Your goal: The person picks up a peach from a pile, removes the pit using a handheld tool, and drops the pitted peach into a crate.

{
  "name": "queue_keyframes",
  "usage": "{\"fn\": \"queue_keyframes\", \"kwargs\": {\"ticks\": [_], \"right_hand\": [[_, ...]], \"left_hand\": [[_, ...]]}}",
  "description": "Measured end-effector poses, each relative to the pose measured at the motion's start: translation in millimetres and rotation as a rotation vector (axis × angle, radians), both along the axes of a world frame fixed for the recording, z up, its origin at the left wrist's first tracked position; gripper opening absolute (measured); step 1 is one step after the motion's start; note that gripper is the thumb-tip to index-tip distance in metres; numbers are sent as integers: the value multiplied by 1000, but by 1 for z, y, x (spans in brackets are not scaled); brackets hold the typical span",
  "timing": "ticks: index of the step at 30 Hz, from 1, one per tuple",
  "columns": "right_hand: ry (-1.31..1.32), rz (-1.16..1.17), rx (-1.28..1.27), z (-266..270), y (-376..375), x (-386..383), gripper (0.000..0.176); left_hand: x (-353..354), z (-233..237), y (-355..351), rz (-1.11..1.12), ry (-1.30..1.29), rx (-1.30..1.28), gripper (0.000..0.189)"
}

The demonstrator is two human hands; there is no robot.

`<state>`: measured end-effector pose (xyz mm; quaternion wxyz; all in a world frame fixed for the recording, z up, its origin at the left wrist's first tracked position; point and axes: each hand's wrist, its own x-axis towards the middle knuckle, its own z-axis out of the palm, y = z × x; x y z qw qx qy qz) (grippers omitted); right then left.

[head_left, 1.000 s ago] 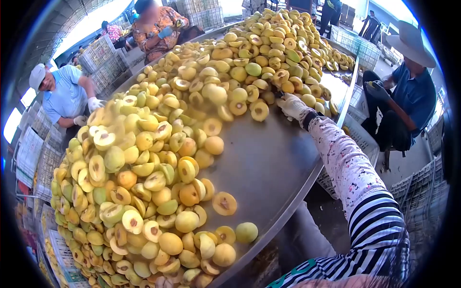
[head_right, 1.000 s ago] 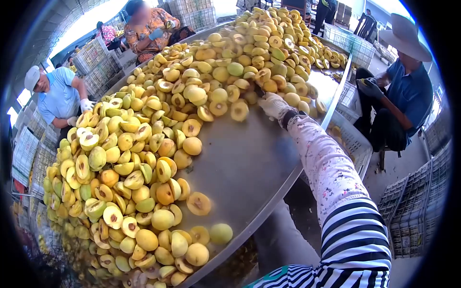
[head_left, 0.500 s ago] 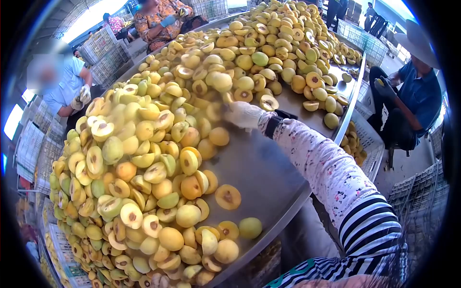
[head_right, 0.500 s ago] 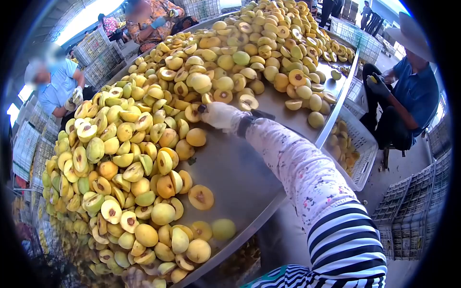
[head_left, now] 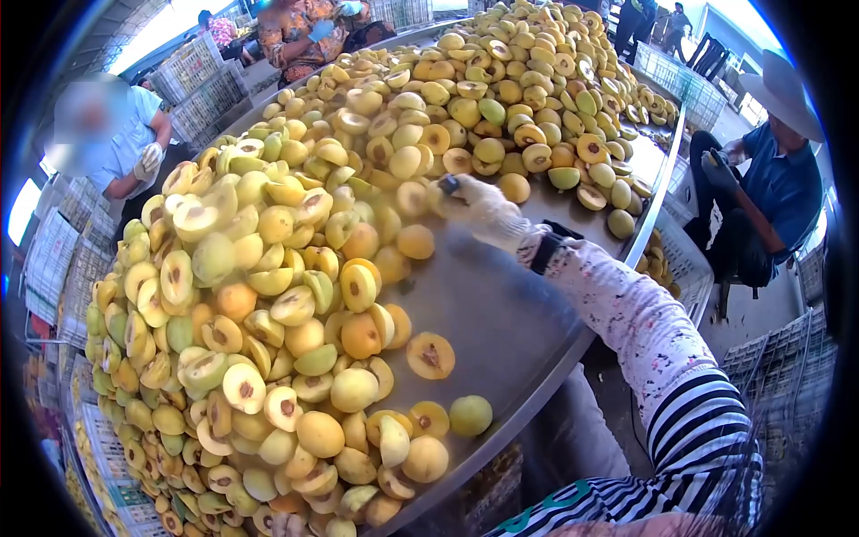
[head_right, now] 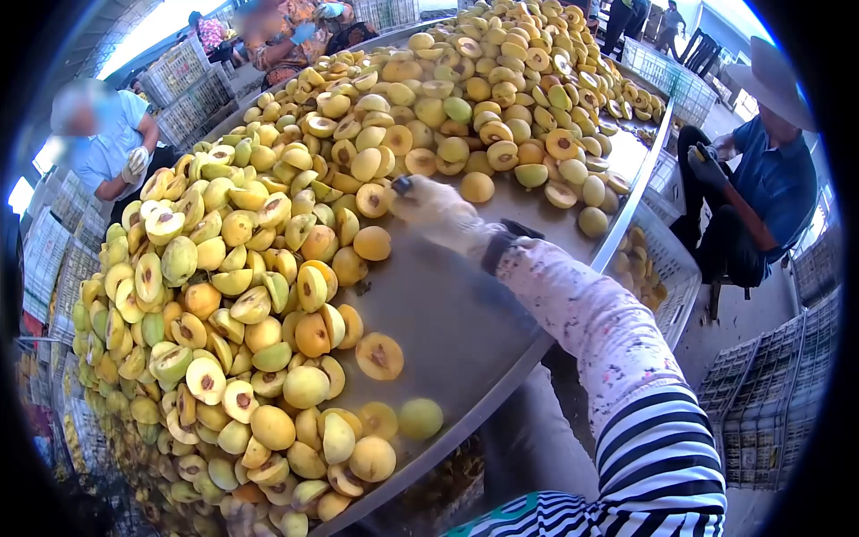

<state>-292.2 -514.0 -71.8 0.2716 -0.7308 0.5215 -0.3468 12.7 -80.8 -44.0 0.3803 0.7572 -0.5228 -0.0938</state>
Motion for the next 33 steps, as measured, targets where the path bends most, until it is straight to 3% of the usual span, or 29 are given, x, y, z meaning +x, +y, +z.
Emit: {"fn": "queue_keyframes", "kwargs": {"ticks": [5, 8, 10, 11, 13, 14, 15, 19, 21, 24, 26, 29, 31, 32, 33], "right_hand": [[309, 73, 169, 42, -33, 41, 42], [524, 183, 137, 58, -35, 47, 44], [570, 307, 224, 48, -39, 46, 47], [561, 436, 64, 14, -49, 45, 47], [460, 554, 3, -7, -30, 44, 48], [369, 546, 100, 8, 5, 45, 48], [360, 389, 215, 44, 48, 49, 49], [387, 162, -175, -6, 7, 27, 46], [434, -6, 137, 19, -17, 5, 42], [464, -141, 175, 25, -31, -30, 51], [335, -297, 358, 38, -28, -33, 47], [31, -420, 44, -24, -72, -42, 30], [-18, -146, -101, -30, -54, -15, 24], [267, -26, -139, 16, -9, 14, 23], [327, 28, -229, -3, -23, 22, 27]], "left_hand": [[6, -2, 6, 25, 9, -4, 43], [10, -3, 9, 28, 21, -8, 44], [12, -2, 12, 27, 22, -18, 44], [13, -2, 14, 27, 24, -20, 44], [14, -1, 15, 25, 22, -26, 44], [15, -1, 17, 26, 22, -28, 44], [14, -2, 17, 29, 22, -29, 45], [13, -3, 19, 31, 21, -20, 45], [13, -2, 20, 38, 17, -22, 46], [15, -2, 24, 57, 19, -15, 46], [16, -3, 26, 66, 29, -18, 46], [20, -2, 33, 75, 35, -30, 47], [21, -2, 37, 74, 38, -32, 47], [22, -1, 39, 72, 39, -31, 48], [23, -1, 41, 70, 41, -30, 48]]}}
